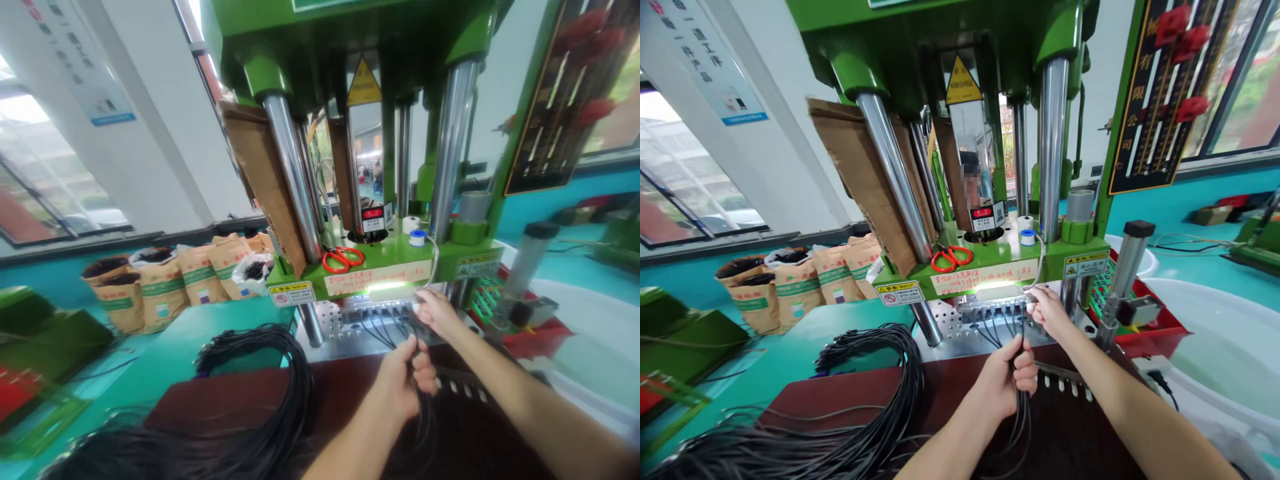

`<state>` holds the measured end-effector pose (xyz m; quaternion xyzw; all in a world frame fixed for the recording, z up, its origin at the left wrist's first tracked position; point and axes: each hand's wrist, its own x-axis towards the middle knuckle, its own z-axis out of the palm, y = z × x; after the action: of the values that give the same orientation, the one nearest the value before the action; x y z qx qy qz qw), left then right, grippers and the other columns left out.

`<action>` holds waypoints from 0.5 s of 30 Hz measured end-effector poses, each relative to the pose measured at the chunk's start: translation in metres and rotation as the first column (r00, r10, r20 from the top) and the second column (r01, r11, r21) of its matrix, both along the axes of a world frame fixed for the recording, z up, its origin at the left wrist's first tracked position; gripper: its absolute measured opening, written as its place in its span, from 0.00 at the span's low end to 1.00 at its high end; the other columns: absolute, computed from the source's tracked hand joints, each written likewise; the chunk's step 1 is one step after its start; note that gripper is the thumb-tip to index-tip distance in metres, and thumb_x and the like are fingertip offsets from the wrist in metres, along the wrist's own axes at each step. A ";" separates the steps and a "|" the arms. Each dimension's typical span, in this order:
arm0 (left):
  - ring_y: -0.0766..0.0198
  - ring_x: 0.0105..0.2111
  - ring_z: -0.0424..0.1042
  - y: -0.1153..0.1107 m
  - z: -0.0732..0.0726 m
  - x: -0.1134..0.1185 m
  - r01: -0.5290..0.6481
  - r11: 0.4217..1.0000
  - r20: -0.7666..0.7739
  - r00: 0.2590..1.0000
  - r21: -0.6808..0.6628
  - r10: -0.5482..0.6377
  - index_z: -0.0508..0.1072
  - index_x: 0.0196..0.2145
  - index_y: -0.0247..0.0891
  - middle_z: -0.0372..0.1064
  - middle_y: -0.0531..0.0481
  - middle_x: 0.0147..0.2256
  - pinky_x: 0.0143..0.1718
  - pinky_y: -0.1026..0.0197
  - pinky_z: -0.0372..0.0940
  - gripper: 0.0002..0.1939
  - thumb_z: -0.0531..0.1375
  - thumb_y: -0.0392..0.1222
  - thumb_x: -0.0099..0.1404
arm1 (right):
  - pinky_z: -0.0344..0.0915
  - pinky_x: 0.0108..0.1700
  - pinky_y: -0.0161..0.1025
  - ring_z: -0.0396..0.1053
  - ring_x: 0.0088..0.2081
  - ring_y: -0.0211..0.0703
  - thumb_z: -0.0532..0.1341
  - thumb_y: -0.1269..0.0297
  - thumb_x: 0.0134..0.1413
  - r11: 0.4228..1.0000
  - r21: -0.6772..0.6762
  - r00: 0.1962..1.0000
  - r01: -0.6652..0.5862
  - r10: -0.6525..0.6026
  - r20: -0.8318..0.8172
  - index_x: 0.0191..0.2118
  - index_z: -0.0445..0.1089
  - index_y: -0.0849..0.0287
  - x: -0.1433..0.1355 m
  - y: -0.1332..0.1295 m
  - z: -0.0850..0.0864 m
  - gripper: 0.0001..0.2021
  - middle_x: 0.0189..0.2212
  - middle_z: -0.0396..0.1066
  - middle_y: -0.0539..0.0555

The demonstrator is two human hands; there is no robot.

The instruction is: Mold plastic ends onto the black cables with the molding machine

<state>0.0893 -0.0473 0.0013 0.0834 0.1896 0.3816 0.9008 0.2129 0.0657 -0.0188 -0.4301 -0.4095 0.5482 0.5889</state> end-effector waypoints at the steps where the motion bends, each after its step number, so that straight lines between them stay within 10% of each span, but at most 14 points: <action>1: 0.77 0.12 0.43 -0.005 0.001 -0.001 0.000 1.000 0.004 1.000 -0.011 0.000 0.63 0.25 0.33 0.43 0.60 0.14 0.13 0.73 0.39 0.11 0.53 0.43 0.62 | 0.37 0.09 0.25 0.46 0.08 0.27 0.61 0.60 0.43 1.000 -0.001 1.000 0.007 -0.007 -0.005 0.26 0.61 0.59 -0.001 -0.007 0.004 0.10 0.10 0.55 0.42; 15: 0.77 0.12 0.36 -0.103 -0.005 -0.026 0.048 0.997 -0.059 0.997 0.067 -0.044 0.59 0.23 0.36 0.39 0.62 0.13 0.14 0.71 0.31 0.13 0.59 0.44 0.56 | 0.40 0.10 0.25 0.47 0.10 0.27 0.61 0.61 0.37 0.995 -0.042 0.996 0.090 -0.090 0.022 0.26 0.66 0.60 -0.004 -0.057 0.010 0.08 0.11 0.58 0.45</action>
<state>0.0633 -0.1500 -0.0041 0.1294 0.2005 0.3646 0.9001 0.2085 0.0091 -0.0091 -0.4661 -0.3838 0.5254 0.5996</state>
